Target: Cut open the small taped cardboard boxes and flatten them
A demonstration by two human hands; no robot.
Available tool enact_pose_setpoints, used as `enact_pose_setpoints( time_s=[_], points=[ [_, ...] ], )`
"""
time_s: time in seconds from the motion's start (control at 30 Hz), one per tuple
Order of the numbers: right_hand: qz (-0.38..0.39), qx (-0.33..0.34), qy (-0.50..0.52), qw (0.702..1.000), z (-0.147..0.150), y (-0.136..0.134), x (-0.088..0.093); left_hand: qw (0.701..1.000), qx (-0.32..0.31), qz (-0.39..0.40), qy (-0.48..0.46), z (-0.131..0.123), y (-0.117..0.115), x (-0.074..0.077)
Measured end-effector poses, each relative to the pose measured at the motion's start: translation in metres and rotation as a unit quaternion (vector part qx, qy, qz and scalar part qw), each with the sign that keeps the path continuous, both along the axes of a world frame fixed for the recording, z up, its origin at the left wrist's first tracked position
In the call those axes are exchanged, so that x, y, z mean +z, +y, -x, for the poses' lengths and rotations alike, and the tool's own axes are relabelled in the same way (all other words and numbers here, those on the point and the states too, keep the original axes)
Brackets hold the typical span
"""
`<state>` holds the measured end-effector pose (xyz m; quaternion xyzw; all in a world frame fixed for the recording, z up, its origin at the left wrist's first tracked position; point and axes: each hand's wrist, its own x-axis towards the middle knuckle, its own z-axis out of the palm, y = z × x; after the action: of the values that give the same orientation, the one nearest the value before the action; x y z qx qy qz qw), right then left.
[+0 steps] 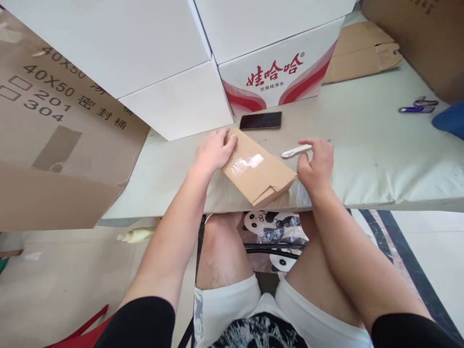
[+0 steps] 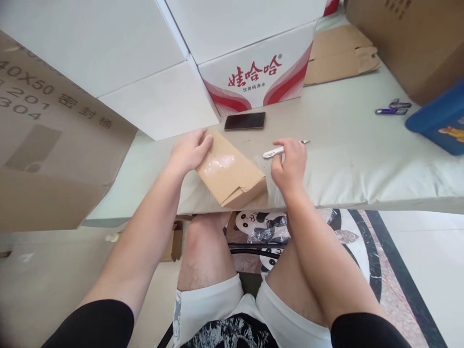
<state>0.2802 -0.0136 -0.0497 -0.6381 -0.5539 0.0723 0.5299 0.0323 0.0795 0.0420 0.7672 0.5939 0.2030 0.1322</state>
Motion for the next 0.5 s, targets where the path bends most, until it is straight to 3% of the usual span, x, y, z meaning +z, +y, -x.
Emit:
enact_pose_setpoints(
  time_s=[0.07, 0.13, 0.3, 0.4, 0.5],
  points=[
    [0.12, -0.024, -0.041, 0.992, -0.012, 0.017, -0.014, 1.0, -0.018, -0.006, 0.007, -0.001, -0.001, -0.002],
    [0.177, -0.027, -0.064, 0.982, -0.013, 0.027, -0.024, 0.999, -0.021, 0.015, 0.033, -0.003, 0.0, 0.002],
    [0.198, -0.04, -0.082, 0.976, 0.003, 0.03, -0.026, 0.99, 0.028, 0.104, 0.094, -0.014, 0.016, 0.018],
    [0.2, -0.057, -0.098, 0.973, 0.002, 0.03, -0.019, 0.992, 0.064, 0.084, 0.062, -0.023, 0.027, 0.015],
    [0.157, -0.101, -0.083, 0.979, -0.012, 0.029, -0.008, 0.997, 0.053, 0.031, 0.038, -0.027, 0.029, 0.005]
  ],
)
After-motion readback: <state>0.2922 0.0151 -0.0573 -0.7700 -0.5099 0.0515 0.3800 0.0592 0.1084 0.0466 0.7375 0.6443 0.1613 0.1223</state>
